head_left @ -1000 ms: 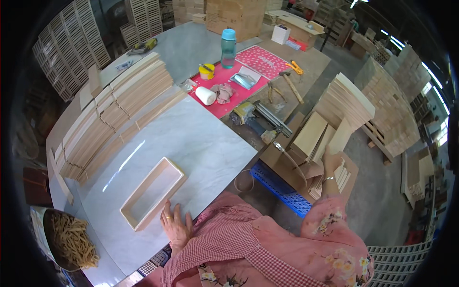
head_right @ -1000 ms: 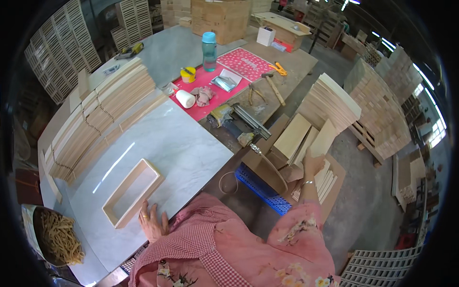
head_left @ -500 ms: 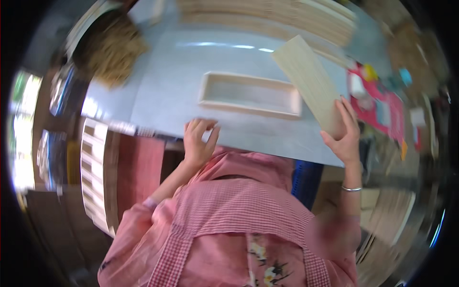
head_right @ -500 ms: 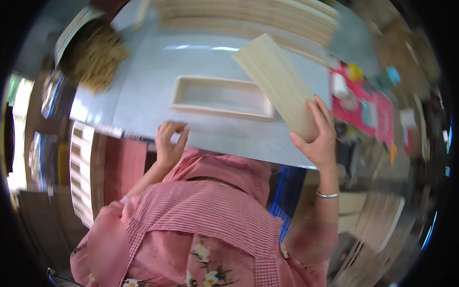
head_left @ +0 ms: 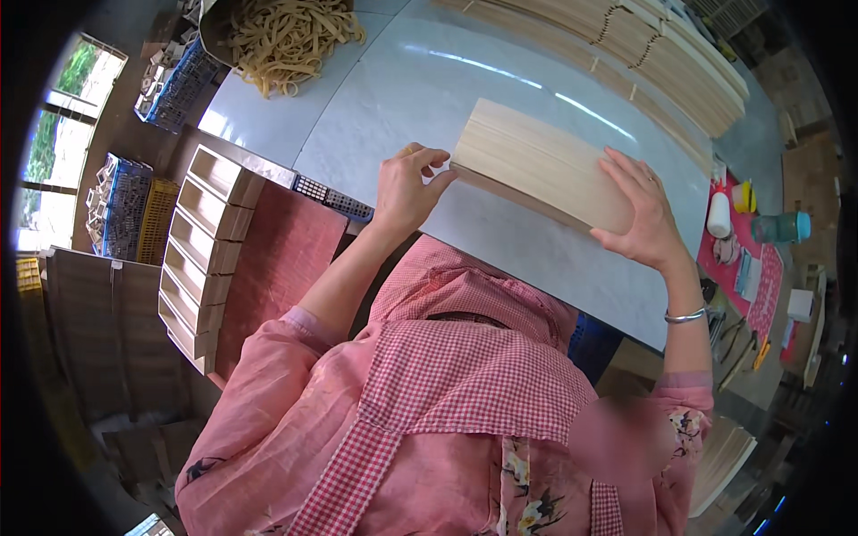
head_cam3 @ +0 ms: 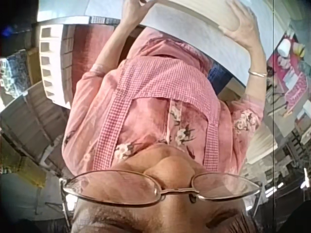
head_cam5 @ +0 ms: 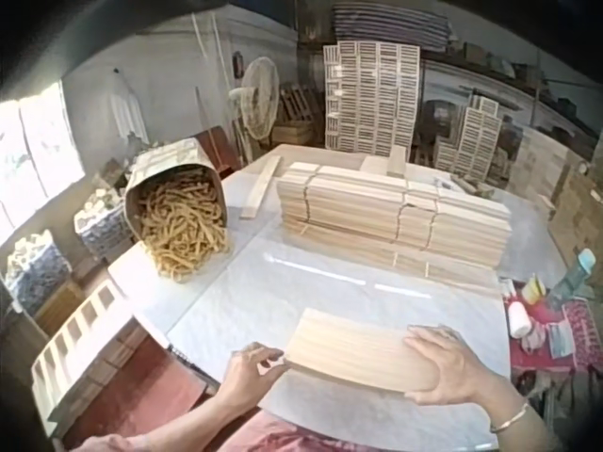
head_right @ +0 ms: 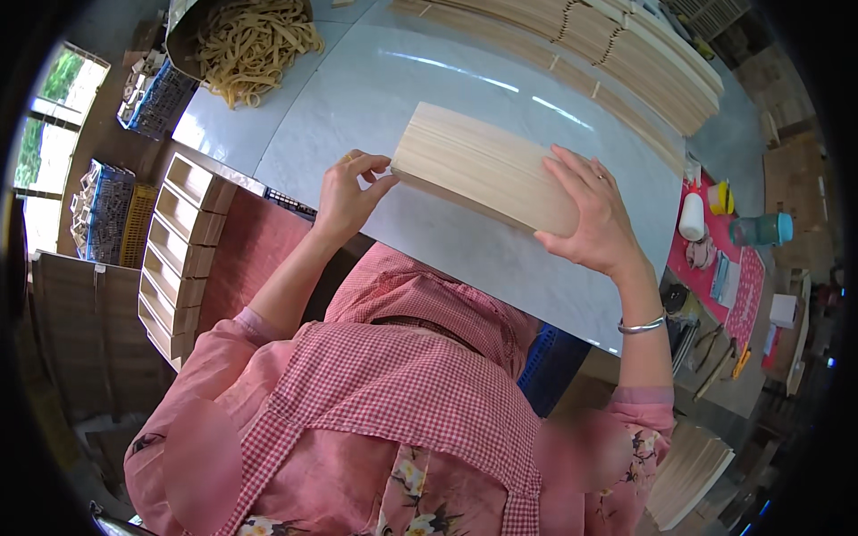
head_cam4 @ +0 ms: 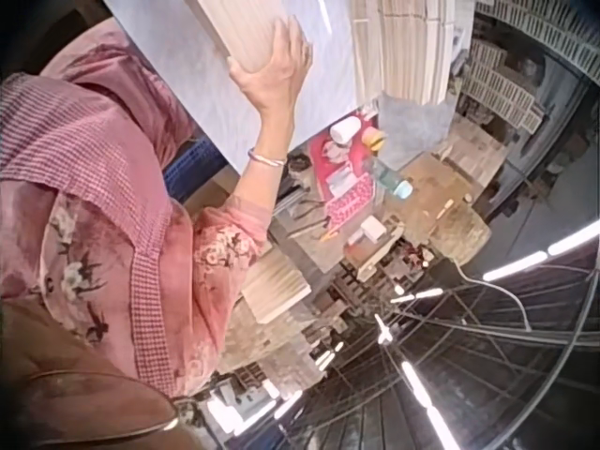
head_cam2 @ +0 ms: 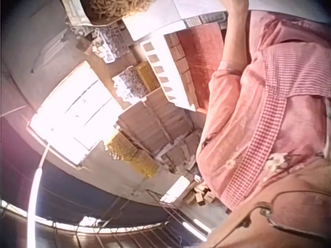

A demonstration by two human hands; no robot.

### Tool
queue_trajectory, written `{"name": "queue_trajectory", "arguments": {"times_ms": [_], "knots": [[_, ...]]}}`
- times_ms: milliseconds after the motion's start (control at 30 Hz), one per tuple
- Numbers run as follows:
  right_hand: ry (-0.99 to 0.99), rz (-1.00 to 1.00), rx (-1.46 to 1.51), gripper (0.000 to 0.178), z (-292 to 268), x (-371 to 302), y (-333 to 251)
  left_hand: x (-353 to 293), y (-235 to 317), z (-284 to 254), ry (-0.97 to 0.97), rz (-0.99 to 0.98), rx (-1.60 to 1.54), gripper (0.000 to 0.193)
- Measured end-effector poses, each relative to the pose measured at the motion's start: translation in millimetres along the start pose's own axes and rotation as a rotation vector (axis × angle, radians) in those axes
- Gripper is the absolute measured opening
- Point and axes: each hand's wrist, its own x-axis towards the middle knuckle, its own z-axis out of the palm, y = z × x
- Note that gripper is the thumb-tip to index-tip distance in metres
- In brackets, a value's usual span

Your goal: Assembling thin wooden boxes by applying glue to the edges and using a pneumatic nail gun to join pieces.

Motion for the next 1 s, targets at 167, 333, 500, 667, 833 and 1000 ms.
{"name": "queue_trajectory", "arguments": {"times_ms": [167, 333, 500, 667, 833, 1000], "knots": [[-0.035, 0.008, -0.001, 0.080, 7, 2, 11, 7, 4, 1, -0.025, 0.079, 0.025, 0.019], [-0.049, -0.016, -0.006, 0.082, 16, 9, 20, 9, 2, -2, -0.009, 0.161, 0.093, 0.016], [-0.067, -0.021, -0.038, 0.082, 19, 9, 21, 11, 4, -3, -0.024, 0.170, 0.139, 0.014], [-0.070, -0.028, -0.055, 0.081, 23, 8, 23, 12, 1, -4, -0.070, 0.162, 0.210, 0.014], [-0.071, -0.029, -0.061, 0.081, 28, 7, 27, 13, 0, -3, -0.049, 0.251, 0.290, 0.014], [-0.067, -0.032, -0.083, 0.080, 33, 7, 28, 12, 2, -4, -0.037, 0.285, 0.325, 0.012]]}}
